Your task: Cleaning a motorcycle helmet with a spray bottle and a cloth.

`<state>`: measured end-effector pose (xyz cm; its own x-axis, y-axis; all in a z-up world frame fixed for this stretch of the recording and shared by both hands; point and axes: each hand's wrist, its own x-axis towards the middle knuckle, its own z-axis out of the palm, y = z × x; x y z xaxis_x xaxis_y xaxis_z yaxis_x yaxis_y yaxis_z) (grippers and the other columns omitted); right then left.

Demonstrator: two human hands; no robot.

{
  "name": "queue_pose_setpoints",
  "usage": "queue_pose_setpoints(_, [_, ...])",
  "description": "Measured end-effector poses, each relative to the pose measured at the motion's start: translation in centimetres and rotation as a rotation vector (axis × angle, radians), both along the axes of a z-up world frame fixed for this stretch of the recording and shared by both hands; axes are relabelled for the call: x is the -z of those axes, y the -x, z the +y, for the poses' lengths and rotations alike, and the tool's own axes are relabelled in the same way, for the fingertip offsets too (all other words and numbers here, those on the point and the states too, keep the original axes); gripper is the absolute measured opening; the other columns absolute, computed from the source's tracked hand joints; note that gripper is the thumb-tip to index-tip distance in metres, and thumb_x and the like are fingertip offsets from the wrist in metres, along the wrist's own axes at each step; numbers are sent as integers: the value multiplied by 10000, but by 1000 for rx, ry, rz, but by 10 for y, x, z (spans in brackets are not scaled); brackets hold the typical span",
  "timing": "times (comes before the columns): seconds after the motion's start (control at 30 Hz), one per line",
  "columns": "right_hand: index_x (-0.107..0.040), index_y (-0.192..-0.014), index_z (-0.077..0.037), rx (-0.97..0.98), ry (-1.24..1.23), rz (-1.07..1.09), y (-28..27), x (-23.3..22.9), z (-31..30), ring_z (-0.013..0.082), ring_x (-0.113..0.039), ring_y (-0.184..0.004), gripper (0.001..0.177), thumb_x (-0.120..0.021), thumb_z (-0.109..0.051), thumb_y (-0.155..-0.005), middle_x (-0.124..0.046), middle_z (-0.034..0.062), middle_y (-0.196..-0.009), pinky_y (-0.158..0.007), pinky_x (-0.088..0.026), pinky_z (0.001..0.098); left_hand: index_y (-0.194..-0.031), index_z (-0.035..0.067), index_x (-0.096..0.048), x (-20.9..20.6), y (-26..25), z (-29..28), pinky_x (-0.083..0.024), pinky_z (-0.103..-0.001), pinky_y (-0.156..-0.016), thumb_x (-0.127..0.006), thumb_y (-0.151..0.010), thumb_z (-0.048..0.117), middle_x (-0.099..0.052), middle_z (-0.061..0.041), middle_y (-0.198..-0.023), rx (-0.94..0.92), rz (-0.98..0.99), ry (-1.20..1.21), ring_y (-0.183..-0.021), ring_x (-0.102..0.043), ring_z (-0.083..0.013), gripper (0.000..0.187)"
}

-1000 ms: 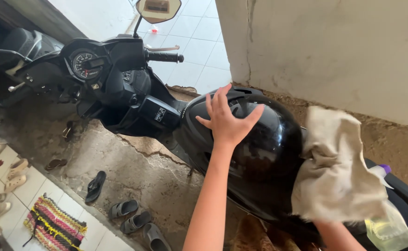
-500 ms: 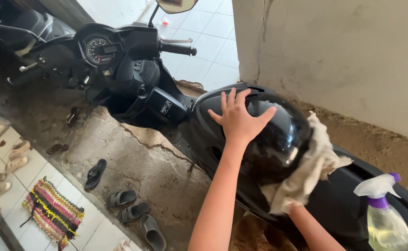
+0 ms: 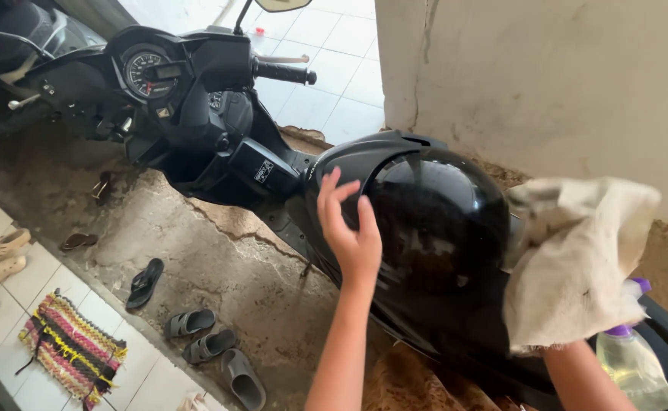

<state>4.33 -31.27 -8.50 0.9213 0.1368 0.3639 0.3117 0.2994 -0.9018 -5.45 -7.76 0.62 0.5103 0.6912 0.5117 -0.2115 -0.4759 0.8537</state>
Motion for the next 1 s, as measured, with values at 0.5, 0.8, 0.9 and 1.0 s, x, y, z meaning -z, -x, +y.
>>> queue_pose_setpoints(0.5, [-684,-1172,-38,30,1106,-875,0,-107,97,366,-505,-1317,451,-598,-312,-824,-663,156,-1216,-1220,-253,540,-1300,44,-583,13,16,-15,-257,-563,-1239,-426,-1078,200,-518,-175,-1551,-185,311,-360,-1492,-433,-383,314])
queue_pose_setpoints(0.8, [-638,-1240,-29,-33,985,-642,-55,-54,78,336,-516,-1341,420,-559,-266,-901,-657,154,-1269,-1248,-276,468,-1302,39,-586,11,17,-16,-248,-570,-1227,-386,-1087,210,-521,-198,-1534,-180,318,-389,-1472,-438,-403,340])
queue_pose_setpoints(0.9, [-594,-1311,-5,-30,908,-466,-90,-11,66,347,-503,-1332,451,-542,-259,-942,-617,199,-1335,-1176,-337,467,-1302,38,-585,10,18,-16,-261,-560,-1218,-392,-1080,214,-523,-198,-1531,-190,322,-398,-1458,-449,-399,343])
queue_pose_setpoints(1.0, [-563,-1356,10,-86,941,-267,-94,-50,72,351,-545,-1257,446,-534,-213,-971,-602,222,-1344,-1066,-430,454,-1301,32,-586,10,19,-16,-272,-552,-1212,-398,-1078,215,-526,-203,-1527,-190,306,-409,-1448,-457,-401,344])
